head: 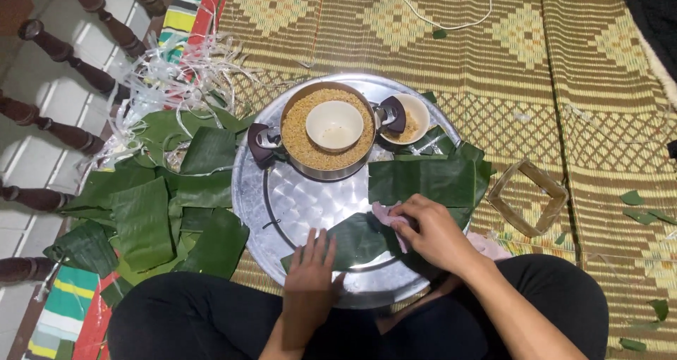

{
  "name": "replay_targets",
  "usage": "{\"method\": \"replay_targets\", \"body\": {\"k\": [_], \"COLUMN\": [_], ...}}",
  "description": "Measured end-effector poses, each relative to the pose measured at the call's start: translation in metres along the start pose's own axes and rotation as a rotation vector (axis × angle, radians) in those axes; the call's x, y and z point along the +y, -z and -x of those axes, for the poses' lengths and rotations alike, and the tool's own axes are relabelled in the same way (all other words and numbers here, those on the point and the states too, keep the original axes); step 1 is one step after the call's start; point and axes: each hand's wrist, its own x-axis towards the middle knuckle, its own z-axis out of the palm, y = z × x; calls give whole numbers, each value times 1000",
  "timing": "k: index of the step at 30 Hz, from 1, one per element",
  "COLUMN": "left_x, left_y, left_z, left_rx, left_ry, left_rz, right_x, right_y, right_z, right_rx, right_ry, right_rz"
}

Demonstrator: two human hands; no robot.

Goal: A person is preparing food by placing small portions of pink filling onto banana leaves and stacking them on a large metal tray while sitting on the floor.

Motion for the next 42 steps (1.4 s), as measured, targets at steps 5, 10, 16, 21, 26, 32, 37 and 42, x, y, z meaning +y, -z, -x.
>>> {"method": "replay_targets", "body": {"k": [5,10,16,21,26,32,37,42], "left_x": [31,59,65,63,60,59,62,65], "left_y": [-36,-42,-37,-21,-13,-10,-16,-23], "left_z": [31,29,27,28,24,25,27,31], "left_rx": [-48,-130,-53,15,-121,-71,22,-64], "left_ry": [81,190,282,274,233,268,276,268], "left_rz": [77,4,13,96,100,140,116,93], "right_x": [7,-12,13,3,-3,4,1,21], "right_y": [-69,-145,-158,-147,-166,-153,-132,-162], "right_z": [-10,5,-29,-31,27,-6,-4,35], "right_rx": [-43,24,216,276,77,140,183,90], "right_ry": [-16,177,219,85,31,71,-17,74], "right_rz": [-33,-113,-42,14,-17,-11,-13,159]}}
